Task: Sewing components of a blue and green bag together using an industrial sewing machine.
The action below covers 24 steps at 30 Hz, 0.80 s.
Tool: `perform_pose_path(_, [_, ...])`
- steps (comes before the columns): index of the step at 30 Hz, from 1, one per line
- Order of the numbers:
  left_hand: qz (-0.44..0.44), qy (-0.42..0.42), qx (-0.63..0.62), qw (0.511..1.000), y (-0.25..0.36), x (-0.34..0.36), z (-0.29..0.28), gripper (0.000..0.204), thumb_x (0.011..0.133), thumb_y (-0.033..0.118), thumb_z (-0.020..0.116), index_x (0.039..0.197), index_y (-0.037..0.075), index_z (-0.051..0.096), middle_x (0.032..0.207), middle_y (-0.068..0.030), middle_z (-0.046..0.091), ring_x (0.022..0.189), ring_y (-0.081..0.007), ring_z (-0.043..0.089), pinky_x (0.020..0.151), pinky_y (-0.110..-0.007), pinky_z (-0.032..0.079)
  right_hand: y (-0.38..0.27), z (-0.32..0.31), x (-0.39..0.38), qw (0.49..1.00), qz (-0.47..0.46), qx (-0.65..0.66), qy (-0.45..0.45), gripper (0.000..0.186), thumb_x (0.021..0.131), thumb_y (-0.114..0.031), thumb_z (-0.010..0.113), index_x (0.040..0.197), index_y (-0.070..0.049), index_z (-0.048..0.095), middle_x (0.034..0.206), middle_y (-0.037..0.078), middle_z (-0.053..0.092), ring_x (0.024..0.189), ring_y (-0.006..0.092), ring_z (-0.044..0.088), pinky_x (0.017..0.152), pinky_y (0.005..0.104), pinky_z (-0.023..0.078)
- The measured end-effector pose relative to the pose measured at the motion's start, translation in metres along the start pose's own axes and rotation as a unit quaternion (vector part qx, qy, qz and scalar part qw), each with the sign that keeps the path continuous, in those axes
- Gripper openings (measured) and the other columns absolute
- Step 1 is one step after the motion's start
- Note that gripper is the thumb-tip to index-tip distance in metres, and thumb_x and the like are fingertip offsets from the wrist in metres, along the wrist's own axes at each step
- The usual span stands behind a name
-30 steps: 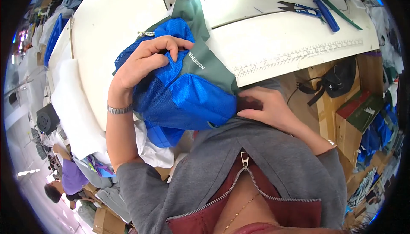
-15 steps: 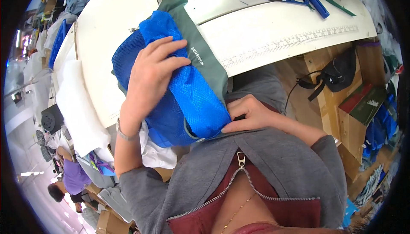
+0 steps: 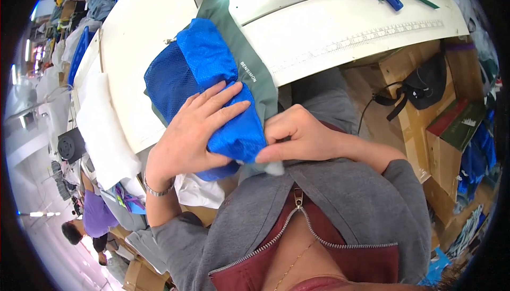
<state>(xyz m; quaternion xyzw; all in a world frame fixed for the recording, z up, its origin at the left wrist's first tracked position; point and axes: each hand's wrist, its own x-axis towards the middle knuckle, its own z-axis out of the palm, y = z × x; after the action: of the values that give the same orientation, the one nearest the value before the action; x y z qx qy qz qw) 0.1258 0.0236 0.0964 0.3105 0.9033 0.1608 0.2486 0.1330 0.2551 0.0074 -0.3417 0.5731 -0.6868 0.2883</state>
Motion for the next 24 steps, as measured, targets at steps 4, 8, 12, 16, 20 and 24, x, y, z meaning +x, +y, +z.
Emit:
perform_pose_path(4, [0.069,0.009,-0.137,0.988,-0.039,-0.003,-0.007,0.064,0.068,0.018,0.069,0.129,0.004,0.058,0.136,-0.0147,0.055,0.126,-0.0313,0.051,0.104,-0.039,0.040,-0.005,-0.004,0.003,0.995,-0.029,0.038,0.090,0.012,0.082,-0.008,0.073,0.076,0.000,0.066,0.067,0.006,0.060,0.059,0.0151,0.058,0.054,0.0279,0.042])
perform_pose_path(8, [-0.098,0.031,-0.532,0.840,-0.068,-0.013,-0.003,0.069,0.070,0.017,0.071,0.130,-0.009,0.052,0.130,-0.0132,0.057,0.112,-0.0150,0.053,0.100,-0.031,0.040,0.012,-0.020,-0.008,0.885,-0.093,-0.349,0.295,0.013,0.072,-0.011,0.077,0.081,-0.006,0.069,0.078,0.006,0.065,0.067,0.0211,0.061,0.058,0.0309,0.046])
perform_pose_path(12, [-0.053,0.013,-0.551,0.833,-0.065,-0.006,-0.009,0.075,0.069,0.028,0.073,0.131,-0.009,0.052,0.135,-0.0194,0.052,0.122,-0.0240,0.051,0.105,-0.036,0.037,0.020,-0.023,-0.003,0.789,-0.154,-0.504,0.317,0.025,0.069,-0.014,0.075,0.094,-0.013,0.070,0.096,0.002,0.065,0.084,0.0187,0.061,0.080,0.0358,0.045])
perform_pose_path(16, [0.079,-0.053,-0.367,0.926,-0.074,0.007,-0.018,0.063,0.070,0.035,0.072,0.116,-0.008,0.063,0.141,-0.0276,0.045,0.129,-0.0349,0.049,0.110,-0.041,0.032,0.031,-0.025,0.005,0.779,-0.151,-0.526,0.307,0.028,0.072,-0.017,0.070,0.100,-0.020,0.071,0.106,-0.001,0.063,0.099,0.0170,0.059,0.100,0.0465,0.035])
perform_pose_path(20, [0.105,-0.066,-0.248,0.961,-0.059,0.010,-0.035,0.056,0.060,0.029,0.071,0.108,0.000,0.070,0.143,-0.0255,0.045,0.125,-0.0396,0.051,0.104,-0.046,0.036,0.041,-0.026,0.003,0.770,-0.162,-0.549,0.282,0.027,0.073,-0.018,0.066,0.099,-0.024,0.071,0.105,0.000,0.062,0.099,0.0165,0.059,0.102,0.0483,0.033])
perform_pose_path(24, [0.096,-0.100,-0.131,0.982,-0.042,0.016,-0.052,0.057,0.052,0.022,0.073,0.107,0.009,0.072,0.144,-0.0217,0.045,0.115,-0.0355,0.056,0.091,-0.039,0.041,0.050,-0.024,0.002,0.773,-0.148,-0.558,0.264,0.022,0.075,-0.019,0.064,0.095,-0.024,0.070,0.106,0.000,0.060,0.100,0.0155,0.059,0.106,0.0493,0.029])
